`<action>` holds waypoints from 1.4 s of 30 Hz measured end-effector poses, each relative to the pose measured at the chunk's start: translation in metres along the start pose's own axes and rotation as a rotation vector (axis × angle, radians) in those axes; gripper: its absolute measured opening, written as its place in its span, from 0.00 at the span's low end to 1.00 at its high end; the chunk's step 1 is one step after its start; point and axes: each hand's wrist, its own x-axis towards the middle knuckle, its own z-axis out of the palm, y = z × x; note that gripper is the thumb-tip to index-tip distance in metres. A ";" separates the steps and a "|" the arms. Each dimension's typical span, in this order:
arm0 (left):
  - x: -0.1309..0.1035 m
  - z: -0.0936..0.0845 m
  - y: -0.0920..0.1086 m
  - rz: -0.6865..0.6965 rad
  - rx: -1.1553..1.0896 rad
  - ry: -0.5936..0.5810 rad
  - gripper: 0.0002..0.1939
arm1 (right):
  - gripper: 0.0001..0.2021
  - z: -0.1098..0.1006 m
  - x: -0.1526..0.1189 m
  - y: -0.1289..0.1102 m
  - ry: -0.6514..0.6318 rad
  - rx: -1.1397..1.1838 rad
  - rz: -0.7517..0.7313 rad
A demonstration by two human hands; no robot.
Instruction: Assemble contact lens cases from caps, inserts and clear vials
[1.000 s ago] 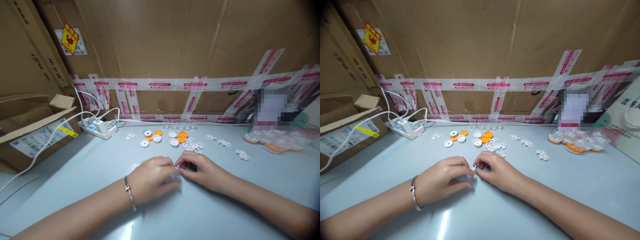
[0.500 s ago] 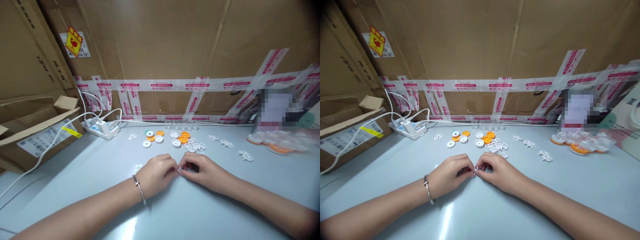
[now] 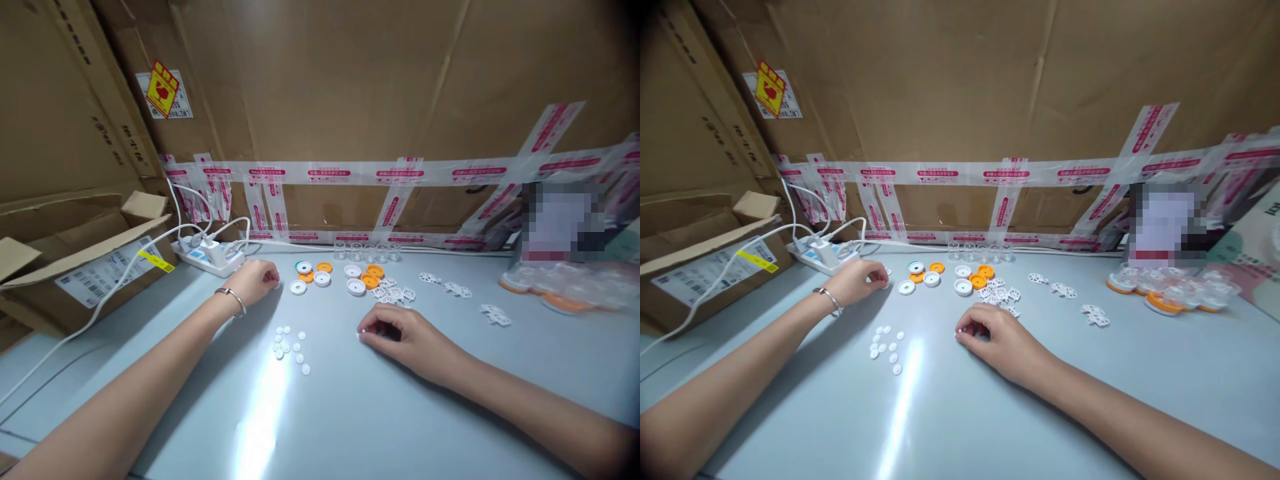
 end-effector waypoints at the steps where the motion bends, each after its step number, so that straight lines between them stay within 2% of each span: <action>1: 0.000 0.003 0.002 0.006 0.004 0.001 0.03 | 0.06 0.000 0.000 0.000 0.003 0.001 -0.005; 6: -0.006 0.011 0.024 0.128 -0.003 0.011 0.11 | 0.06 0.000 -0.002 0.000 0.011 0.008 -0.019; 9: -0.007 0.016 0.029 0.175 -0.006 -0.022 0.07 | 0.07 -0.004 -0.002 0.000 0.022 0.012 -0.003; 12: -0.006 0.020 0.025 0.190 -0.008 -0.029 0.04 | 0.10 -0.013 -0.001 -0.002 0.057 0.024 0.035; 16: -0.009 0.017 0.028 0.209 -0.020 -0.017 0.04 | 0.11 -0.029 0.000 -0.003 0.137 0.036 0.090; 19: -0.018 0.013 0.050 0.256 -0.054 -0.002 0.04 | 0.12 -0.037 0.002 -0.001 0.173 0.062 0.129; 21: -0.027 0.013 0.072 0.386 -0.145 -0.011 0.03 | 0.14 -0.039 0.004 0.003 0.169 0.097 0.146; 23: -0.036 0.017 0.095 0.514 -0.190 -0.032 0.04 | 0.15 -0.038 0.006 0.006 0.142 0.132 0.143; 26: -0.043 0.028 0.115 0.582 -0.157 -0.064 0.05 | 0.15 -0.036 0.007 0.010 0.101 0.135 0.124; 32: -0.037 0.042 0.113 0.538 -0.196 -0.167 0.03 | 0.14 -0.035 0.005 0.008 0.093 0.136 0.104; 34: -0.036 0.043 0.111 0.491 -0.223 -0.175 0.04 | 0.14 -0.035 0.005 0.009 0.090 0.135 0.110; 38: -0.034 0.043 0.109 0.437 -0.273 -0.178 0.15 | 0.12 -0.032 0.005 0.009 0.059 0.125 0.109; 42: -0.033 0.042 0.109 0.453 -0.301 -0.198 0.11 | 0.11 -0.030 0.004 0.008 0.018 0.113 0.098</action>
